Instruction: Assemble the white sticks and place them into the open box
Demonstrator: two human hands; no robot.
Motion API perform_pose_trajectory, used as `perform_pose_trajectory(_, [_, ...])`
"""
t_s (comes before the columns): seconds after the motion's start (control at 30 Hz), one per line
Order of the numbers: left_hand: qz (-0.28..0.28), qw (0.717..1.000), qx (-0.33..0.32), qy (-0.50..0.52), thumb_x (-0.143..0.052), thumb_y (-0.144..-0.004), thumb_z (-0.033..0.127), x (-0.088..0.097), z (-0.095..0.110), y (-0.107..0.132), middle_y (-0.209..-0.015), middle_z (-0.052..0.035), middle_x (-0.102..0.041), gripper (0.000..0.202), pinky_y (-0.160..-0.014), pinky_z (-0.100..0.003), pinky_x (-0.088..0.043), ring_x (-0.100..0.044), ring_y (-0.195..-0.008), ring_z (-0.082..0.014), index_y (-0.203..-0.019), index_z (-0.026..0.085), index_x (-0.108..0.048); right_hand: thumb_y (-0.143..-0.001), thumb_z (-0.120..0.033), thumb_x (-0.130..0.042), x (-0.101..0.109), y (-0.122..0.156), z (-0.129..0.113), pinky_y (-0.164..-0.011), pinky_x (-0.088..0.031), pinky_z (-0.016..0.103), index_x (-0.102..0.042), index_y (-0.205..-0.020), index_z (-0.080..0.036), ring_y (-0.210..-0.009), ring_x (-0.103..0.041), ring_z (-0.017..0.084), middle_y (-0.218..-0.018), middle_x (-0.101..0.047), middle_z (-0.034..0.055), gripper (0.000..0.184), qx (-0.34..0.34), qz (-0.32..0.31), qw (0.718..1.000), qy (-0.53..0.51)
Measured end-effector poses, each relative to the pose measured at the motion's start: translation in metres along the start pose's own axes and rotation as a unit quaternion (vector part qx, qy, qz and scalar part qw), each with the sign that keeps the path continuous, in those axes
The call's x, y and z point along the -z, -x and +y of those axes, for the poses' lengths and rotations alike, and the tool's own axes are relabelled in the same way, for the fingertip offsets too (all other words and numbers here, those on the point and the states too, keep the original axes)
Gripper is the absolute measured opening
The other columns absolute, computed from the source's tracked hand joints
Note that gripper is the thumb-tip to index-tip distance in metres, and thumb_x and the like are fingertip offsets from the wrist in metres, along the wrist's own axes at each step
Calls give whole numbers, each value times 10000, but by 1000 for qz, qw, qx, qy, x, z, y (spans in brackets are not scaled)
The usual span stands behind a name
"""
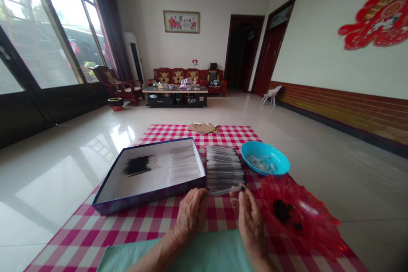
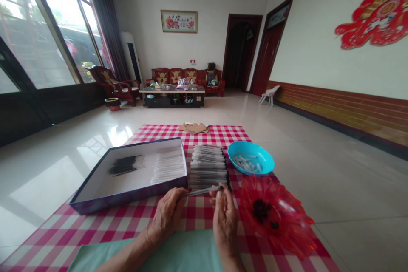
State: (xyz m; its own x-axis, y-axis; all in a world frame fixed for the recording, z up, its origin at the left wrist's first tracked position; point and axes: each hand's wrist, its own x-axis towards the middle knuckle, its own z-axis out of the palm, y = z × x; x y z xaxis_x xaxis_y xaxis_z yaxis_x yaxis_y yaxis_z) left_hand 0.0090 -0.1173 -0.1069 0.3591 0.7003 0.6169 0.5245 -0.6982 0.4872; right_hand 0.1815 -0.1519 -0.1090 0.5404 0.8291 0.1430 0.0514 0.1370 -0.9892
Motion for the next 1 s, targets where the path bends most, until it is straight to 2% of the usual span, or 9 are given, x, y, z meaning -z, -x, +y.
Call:
perform_pose_trajectory(0.1, [-29, 998, -6, -63, -410, -901, 203, 5, 6, -4, -791, -41, -568, 127, -697, -315, -442, -528, -746, -179, -920, 186, -535, -766, -537, -566, 3, 0, -11, -587, -528, 292, -594, -981, -184, -671, -654, 205, -815, -703, 60, 414, -50, 5, 997, -61])
perform_pose_trajectory(0.2, [-45, 988, -27, -142, -430, -899, 215, 8, 14, -6, -751, -33, -570, 130, -702, -348, -415, -518, -724, -193, -878, 201, -557, -730, -513, -621, 1, 1, -15, -541, -508, 262, -627, -824, -191, -578, -632, 185, -646, -684, 21, 336, -68, -19, 996, -55])
perform_pose_trajectory(0.27, [-55, 982, -41, -177, -427, -898, 192, 7, 20, -5, -742, -27, -575, 145, -719, -362, -401, -517, -723, -197, -903, 214, -570, -719, -498, -641, -2, 3, -13, -529, -498, 248, -634, -777, -193, -561, -618, 174, -608, -666, 9, 310, -63, -47, 996, -43])
perform_pose_trajectory(0.37, [-66, 978, -48, -193, -421, -889, 154, 3, 28, 0, -797, -31, -591, 216, -720, -344, -402, -520, -734, -192, -1053, 218, -547, -711, -496, -652, -7, 7, -11, -524, -487, 240, -641, -735, -190, -569, -607, 169, -621, -657, 11, 307, -44, -114, 992, -27])
perform_pose_trajectory(0.47, [-71, 979, -35, -188, -404, -889, 138, -2, 29, 5, -809, -29, -585, 228, -684, -315, -405, -516, -726, -185, -1059, 215, -535, -741, -511, -613, -10, 11, -12, -544, -488, 247, -655, -750, -184, -615, -617, 186, -644, -661, 27, 330, -20, -171, 985, 3])
perform_pose_trajectory(0.57, [-74, 979, -30, -187, -414, -899, 160, -2, 26, 6, -765, -16, -565, 165, -636, -301, -389, -507, -697, -179, -971, 222, -549, -776, -522, -561, -11, 12, -13, -526, -462, 235, -658, -748, -182, -589, -589, 175, -610, -637, 19, 354, 22, -165, 984, 60])
perform_pose_trajectory(0.7, [-64, 977, -41, -200, -450, -907, 223, 0, 21, 2, -694, -8, -545, 117, -604, -293, -364, -489, -647, -171, -844, 225, -548, -758, -522, -581, -11, 9, -11, -494, -427, 227, -652, -682, -182, -525, -533, 153, -542, -590, -1, 355, 51, -149, 981, 114])
perform_pose_trajectory(0.9, [-76, 978, -59, -184, -430, -915, 220, 1, 19, 0, -665, 1, -547, 159, -572, -282, -358, -502, -614, -160, -781, 220, -515, -720, -514, -631, -9, 7, -13, -560, -467, 250, -672, -714, -184, -600, -582, 181, -631, -652, 19, 332, 16, -160, 985, 67])
perform_pose_trajectory(1.0, [-72, 980, -51, -178, -414, -920, 209, 0, 18, -1, -661, 4, -550, 171, -567, -275, -360, -515, -605, -153, -776, 217, -508, -719, -490, -644, -9, 7, -14, -654, -498, 280, -683, -775, -184, -700, -618, 206, -729, -684, 38, 313, 1, -178, 984, 26])
